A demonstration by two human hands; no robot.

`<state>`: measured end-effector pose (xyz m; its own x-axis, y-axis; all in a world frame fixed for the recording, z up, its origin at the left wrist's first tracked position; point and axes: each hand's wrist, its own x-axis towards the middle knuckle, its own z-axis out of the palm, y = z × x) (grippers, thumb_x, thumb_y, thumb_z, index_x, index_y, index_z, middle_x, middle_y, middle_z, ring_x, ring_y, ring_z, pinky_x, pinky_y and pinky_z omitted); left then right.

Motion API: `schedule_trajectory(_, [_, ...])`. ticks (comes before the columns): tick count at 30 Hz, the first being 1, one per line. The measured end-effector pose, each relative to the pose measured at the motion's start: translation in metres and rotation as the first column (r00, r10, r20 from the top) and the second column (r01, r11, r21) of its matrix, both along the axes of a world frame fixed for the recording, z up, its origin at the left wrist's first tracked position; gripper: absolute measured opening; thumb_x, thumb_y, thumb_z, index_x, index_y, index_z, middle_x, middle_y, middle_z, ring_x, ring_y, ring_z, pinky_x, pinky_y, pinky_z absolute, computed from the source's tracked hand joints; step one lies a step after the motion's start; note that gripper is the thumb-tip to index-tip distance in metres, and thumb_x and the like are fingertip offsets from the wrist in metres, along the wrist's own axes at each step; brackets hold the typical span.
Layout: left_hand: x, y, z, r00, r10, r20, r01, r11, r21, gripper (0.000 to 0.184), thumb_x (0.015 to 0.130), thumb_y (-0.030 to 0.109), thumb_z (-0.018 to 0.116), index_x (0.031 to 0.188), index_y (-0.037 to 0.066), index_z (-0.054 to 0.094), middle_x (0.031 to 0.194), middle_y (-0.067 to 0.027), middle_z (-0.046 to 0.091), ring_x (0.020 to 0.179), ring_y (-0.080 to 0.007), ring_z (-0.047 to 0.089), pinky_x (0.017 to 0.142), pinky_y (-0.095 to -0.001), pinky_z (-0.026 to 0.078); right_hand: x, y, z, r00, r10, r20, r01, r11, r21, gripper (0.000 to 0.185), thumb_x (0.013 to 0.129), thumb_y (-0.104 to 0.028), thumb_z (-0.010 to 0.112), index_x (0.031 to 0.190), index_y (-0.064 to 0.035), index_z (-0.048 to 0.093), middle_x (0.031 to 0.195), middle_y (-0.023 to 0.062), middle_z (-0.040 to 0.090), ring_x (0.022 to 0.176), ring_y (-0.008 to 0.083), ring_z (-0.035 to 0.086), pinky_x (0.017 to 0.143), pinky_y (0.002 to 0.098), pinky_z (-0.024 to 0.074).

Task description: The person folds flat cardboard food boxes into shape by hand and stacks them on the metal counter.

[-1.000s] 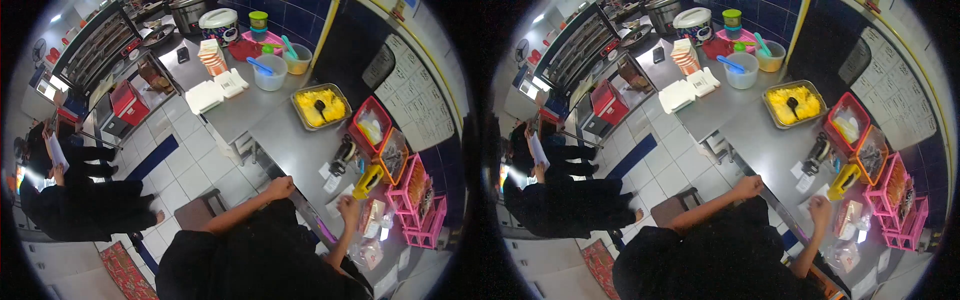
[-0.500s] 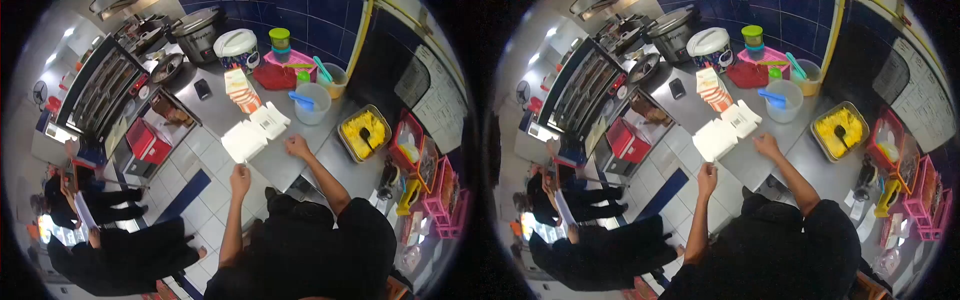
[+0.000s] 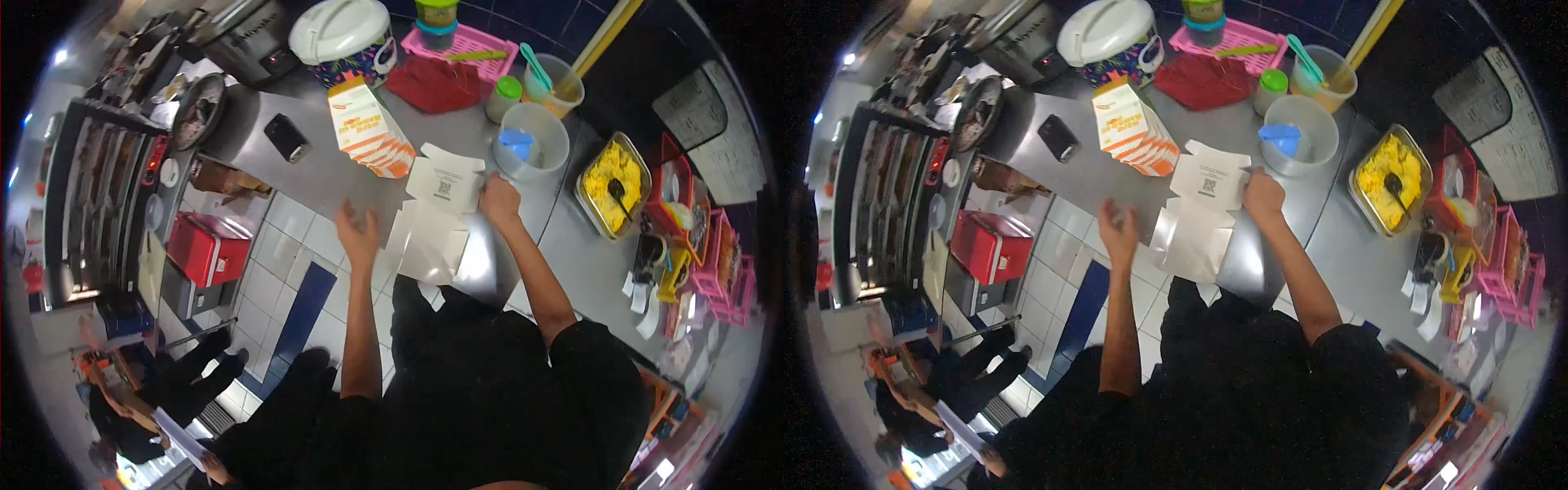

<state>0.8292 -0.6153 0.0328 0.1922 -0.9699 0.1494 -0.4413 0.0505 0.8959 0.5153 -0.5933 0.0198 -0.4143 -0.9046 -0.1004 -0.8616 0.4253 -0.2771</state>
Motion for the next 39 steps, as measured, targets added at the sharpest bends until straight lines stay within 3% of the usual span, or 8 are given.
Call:
schedule_trajectory(4, [0.001, -0.110, 0.060, 0.993, 0.058, 0.107, -0.039, 0.984, -0.174, 0.081, 0.081, 0.041, 0.079, 0.135, -0.008, 0.044, 0.134, -0.0293, 0.049, 0.120, -0.0391, 0.052, 0.098, -0.0438, 0.047, 0.056, -0.014, 0.035, 0.998, 0.046, 0.050, -0.041, 0.994, -0.099, 0.035, 0.083, -0.026, 0.067, 0.102, 0.0011, 0.057, 0.090, 0.0217, 0.070, 0.080, 0.0391, 0.070, 0.068, 0.0492, 0.0554])
schedule_trajectory(9, [-0.049, -0.211, 0.100, 0.936, -0.071, 0.345, -0.048, 0.945, 0.324, 0.137, 0.061, 0.064, 0.083, 0.153, -0.002, 0.007, 0.144, -0.0446, 0.024, 0.132, -0.0556, 0.037, 0.105, -0.0515, 0.041, 0.093, -0.075, 0.011, 0.989, 0.039, 0.140, -0.014, 0.984, -0.176, 0.040, 0.086, -0.034, 0.065, 0.102, 0.0025, 0.057, 0.089, 0.0227, 0.070, 0.080, 0.0384, 0.070, 0.067, 0.0480, 0.0564])
schedule_trajectory(12, [-0.090, -0.200, 0.085, 0.833, -0.186, 0.520, -0.040, 0.919, 0.392, 0.144, 0.056, 0.064, 0.083, 0.156, 0.008, -0.003, 0.145, -0.0484, 0.015, 0.132, -0.0621, 0.032, 0.104, -0.0589, 0.039, 0.099, -0.101, -0.005, 0.979, -0.170, 0.110, 0.173, 0.985, -0.019, 0.056, 0.089, -0.046, 0.060, 0.109, 0.0052, 0.056, 0.092, 0.0246, 0.070, 0.084, 0.0382, 0.071, 0.071, 0.0464, 0.0569])
schedule_trajectory(18, [-0.081, -0.159, 0.030, 0.719, -0.347, 0.601, 0.204, 0.933, 0.296, 0.136, 0.061, 0.042, 0.084, 0.157, 0.018, -0.009, 0.149, -0.0453, 0.007, 0.134, -0.0604, 0.029, 0.104, -0.0649, 0.033, 0.090, -0.117, 0.022, 0.917, -0.334, 0.217, 0.320, 0.942, 0.100, 0.075, 0.081, -0.062, 0.063, 0.109, 0.0076, 0.062, 0.099, 0.0245, 0.071, 0.093, 0.0364, 0.071, 0.078, 0.0452, 0.0571])
schedule_trajectory(25, [-0.003, -0.173, -0.015, 0.514, -0.452, 0.729, 0.605, 0.794, 0.066, 0.109, 0.072, 0.046, 0.070, 0.158, 0.010, 0.012, 0.152, -0.0401, 0.012, 0.138, -0.0552, 0.023, 0.108, -0.0635, 0.025, 0.081, -0.123, 0.004, 0.885, -0.394, 0.248, 0.374, 0.919, 0.125, 0.075, 0.076, -0.066, 0.063, 0.100, 0.0042, 0.067, 0.097, 0.0231, 0.071, 0.094, 0.0356, 0.070, 0.082, 0.0416, 0.0552])
schedule_trajectory(31, [-0.016, -0.184, -0.014, 0.469, -0.478, 0.743, 0.645, 0.760, 0.081, 0.108, 0.075, 0.049, 0.067, 0.158, 0.010, 0.011, 0.153, -0.0398, 0.010, 0.140, -0.0569, 0.018, 0.110, -0.0684, 0.019, 0.066, -0.108, 0.003, 0.712, -0.367, 0.598, 0.358, 0.923, 0.140, 0.054, 0.076, -0.051, 0.069, 0.096, -0.0013, 0.069, 0.093, 0.0173, 0.072, 0.088, 0.0300, 0.070, 0.080, 0.0394, 0.0538])
schedule_trajectory(37, [-0.021, -0.174, 0.022, 0.421, -0.415, 0.806, 0.648, 0.760, 0.052, 0.090, 0.080, 0.044, 0.068, 0.152, 0.005, 0.029, 0.150, -0.0366, 0.023, 0.142, -0.0501, 0.022, 0.111, -0.0688, 0.017, 0.086, -0.108, -0.023, 0.907, -0.231, 0.352, 0.361, 0.858, -0.365, 0.018, 0.082, -0.021, 0.064, 0.089, -0.0051, 0.070, 0.080, 0.0144, 0.072, 0.077, 0.0331, 0.070, 0.078, 0.0396, 0.0546])
schedule_trajectory(39, [-0.026, -0.164, 0.040, 0.557, -0.381, 0.738, 0.708, 0.682, -0.183, 0.073, 0.081, 0.032, 0.069, 0.142, 0.002, 0.043, 0.145, -0.0318, 0.035, 0.138, -0.0454, 0.033, 0.111, -0.0637, 0.024, 0.083, -0.103, -0.024, 0.865, -0.158, 0.476, 0.385, 0.818, -0.428, 0.011, 0.082, -0.011, 0.063, 0.085, -0.0046, 0.071, 0.082, 0.0151, 0.072, 0.075, 0.0307, 0.070, 0.074, 0.0375, 0.0548])
